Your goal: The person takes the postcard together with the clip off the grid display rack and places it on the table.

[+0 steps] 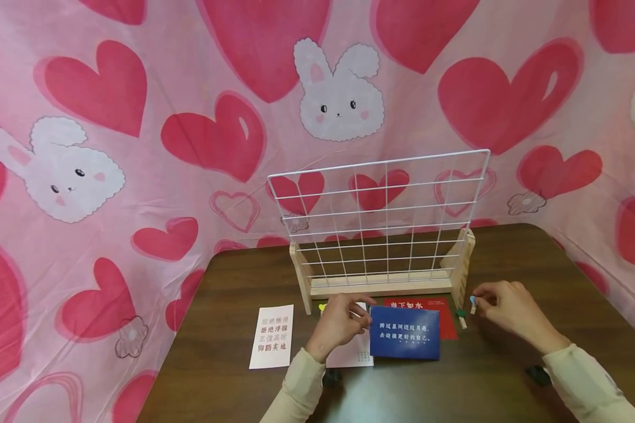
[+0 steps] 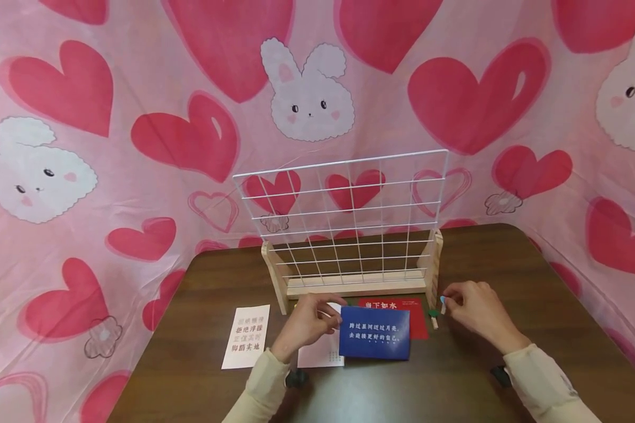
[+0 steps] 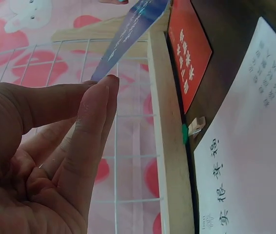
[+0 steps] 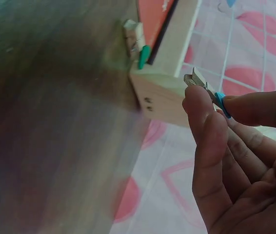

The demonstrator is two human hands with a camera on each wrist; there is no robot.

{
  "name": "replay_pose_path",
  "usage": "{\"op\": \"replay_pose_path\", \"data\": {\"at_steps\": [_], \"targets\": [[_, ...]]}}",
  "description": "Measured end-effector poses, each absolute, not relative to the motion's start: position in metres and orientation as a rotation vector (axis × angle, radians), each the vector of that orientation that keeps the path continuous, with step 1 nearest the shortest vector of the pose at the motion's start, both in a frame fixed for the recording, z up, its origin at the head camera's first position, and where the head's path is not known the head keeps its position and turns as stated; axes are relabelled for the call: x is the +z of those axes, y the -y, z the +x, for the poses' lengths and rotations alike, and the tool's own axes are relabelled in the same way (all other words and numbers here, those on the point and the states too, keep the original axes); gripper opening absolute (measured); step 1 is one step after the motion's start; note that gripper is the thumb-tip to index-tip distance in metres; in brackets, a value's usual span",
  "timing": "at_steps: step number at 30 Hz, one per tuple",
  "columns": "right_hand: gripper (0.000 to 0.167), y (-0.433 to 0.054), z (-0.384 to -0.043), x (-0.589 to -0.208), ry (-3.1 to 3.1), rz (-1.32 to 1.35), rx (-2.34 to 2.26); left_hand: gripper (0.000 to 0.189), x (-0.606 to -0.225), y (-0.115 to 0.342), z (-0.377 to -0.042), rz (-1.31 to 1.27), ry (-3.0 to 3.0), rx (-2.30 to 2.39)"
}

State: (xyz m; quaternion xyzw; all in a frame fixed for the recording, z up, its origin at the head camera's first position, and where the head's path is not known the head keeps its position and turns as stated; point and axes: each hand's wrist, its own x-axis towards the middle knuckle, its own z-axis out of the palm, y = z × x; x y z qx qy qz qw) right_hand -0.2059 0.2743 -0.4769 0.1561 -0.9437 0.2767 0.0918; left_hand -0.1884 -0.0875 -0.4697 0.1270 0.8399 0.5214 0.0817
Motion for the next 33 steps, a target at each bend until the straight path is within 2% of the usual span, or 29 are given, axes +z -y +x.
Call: {"op": "replay_pose_path", "data": {"at_steps": [15, 24, 33], "targets": [[0.007, -0.289, -0.212, -0.496, 2.926, 0.487, 0.779, 0.034, -0.487, 0.072, -0.180, 0.442, -2.493, 1.425], [0.014, -0.292, -0.219, -0.501, 3.069, 0.424, 0.939, 0.032, -0.494, 0.065, -0.179, 0.448, -2.482, 1.375], [0.011, -0.288, -0.227, -0.505, 3.089, 0.407, 1.090, 0.030, -0.503, 0.055, -0.173, 0.460, -2.506, 1.327]]}}
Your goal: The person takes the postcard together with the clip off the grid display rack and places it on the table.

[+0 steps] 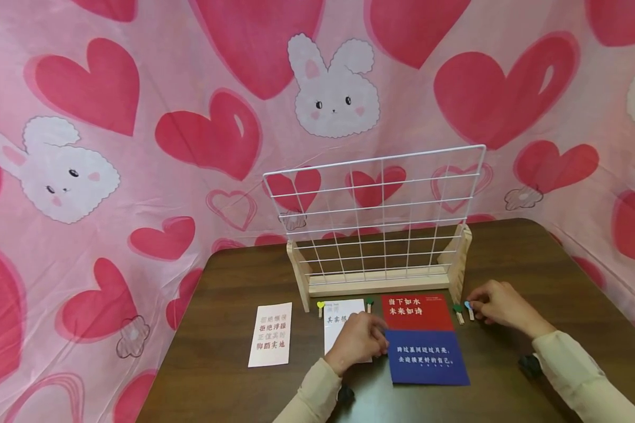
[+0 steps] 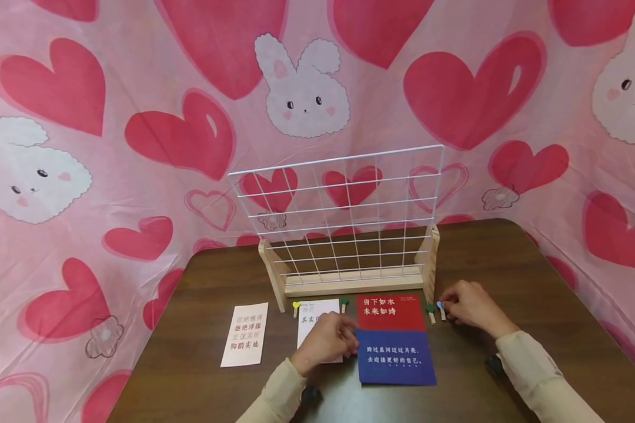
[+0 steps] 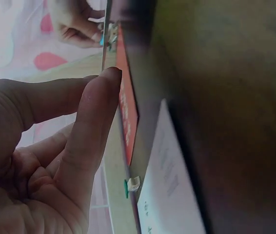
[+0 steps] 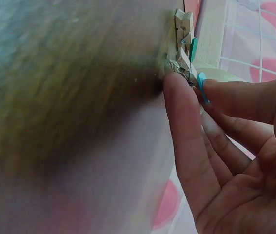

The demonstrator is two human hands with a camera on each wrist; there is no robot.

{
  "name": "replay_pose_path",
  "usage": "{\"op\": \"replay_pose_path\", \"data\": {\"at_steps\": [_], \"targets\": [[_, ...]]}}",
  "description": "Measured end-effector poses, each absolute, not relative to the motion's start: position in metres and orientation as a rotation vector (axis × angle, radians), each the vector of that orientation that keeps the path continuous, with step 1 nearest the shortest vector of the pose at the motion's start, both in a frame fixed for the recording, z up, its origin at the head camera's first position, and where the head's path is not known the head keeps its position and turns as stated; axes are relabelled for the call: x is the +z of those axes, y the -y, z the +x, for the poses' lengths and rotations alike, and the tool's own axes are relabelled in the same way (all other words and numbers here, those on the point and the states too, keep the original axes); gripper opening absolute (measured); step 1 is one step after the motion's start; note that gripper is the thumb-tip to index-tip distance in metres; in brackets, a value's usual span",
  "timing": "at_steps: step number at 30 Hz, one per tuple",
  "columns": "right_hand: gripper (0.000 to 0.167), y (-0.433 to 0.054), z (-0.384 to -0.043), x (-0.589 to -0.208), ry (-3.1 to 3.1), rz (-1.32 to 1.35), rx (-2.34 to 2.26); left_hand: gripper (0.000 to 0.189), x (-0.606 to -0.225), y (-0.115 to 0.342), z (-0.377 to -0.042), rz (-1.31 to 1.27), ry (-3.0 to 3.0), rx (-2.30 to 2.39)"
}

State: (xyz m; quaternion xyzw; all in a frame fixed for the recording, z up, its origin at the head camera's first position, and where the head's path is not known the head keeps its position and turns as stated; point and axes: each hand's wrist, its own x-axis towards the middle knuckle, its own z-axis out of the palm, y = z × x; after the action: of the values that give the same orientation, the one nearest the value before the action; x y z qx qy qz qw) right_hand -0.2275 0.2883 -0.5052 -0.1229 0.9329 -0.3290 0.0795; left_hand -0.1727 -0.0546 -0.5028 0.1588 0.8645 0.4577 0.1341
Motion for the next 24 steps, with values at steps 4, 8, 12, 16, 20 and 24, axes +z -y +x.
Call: {"op": "replay_pose_path", "data": {"at_steps": [4, 8, 12, 16, 20, 24], "targets": [[0.009, -0.2881, -0.2297, -0.5056, -2.750, -0.367, -1.028, 0.030, -0.5068, 0.0502, -0.1704, 0.479, -2.570, 1.244], [0.009, -0.2873, -0.2310, -0.5061, -2.717, -0.359, -1.054, 0.031, -0.5085, 0.0484, -0.1693, 0.487, -2.570, 1.207], [0.009, -0.2862, -0.2328, -0.5075, -2.714, -0.353, -1.056, 0.029, -0.5086, 0.0480, -0.1694, 0.500, -2.576, 1.186], [0.008, -0.2857, -0.2331, -0.5097, -2.709, -0.355, -1.049, 0.026, -0.5089, 0.0475, -0.1682, 0.483, -2.585, 1.143], [0.008, -0.2858, -0.2317, -0.5114, -2.707, -0.353, -1.044, 0.025, -0.5094, 0.0473, -0.1668, 0.474, -2.576, 1.124], [0.009, -0.2865, -0.2305, -0.5122, -2.713, -0.358, -1.043, 0.026, -0.5094, 0.0471, -0.1670, 0.492, -2.591, 1.098]]}}
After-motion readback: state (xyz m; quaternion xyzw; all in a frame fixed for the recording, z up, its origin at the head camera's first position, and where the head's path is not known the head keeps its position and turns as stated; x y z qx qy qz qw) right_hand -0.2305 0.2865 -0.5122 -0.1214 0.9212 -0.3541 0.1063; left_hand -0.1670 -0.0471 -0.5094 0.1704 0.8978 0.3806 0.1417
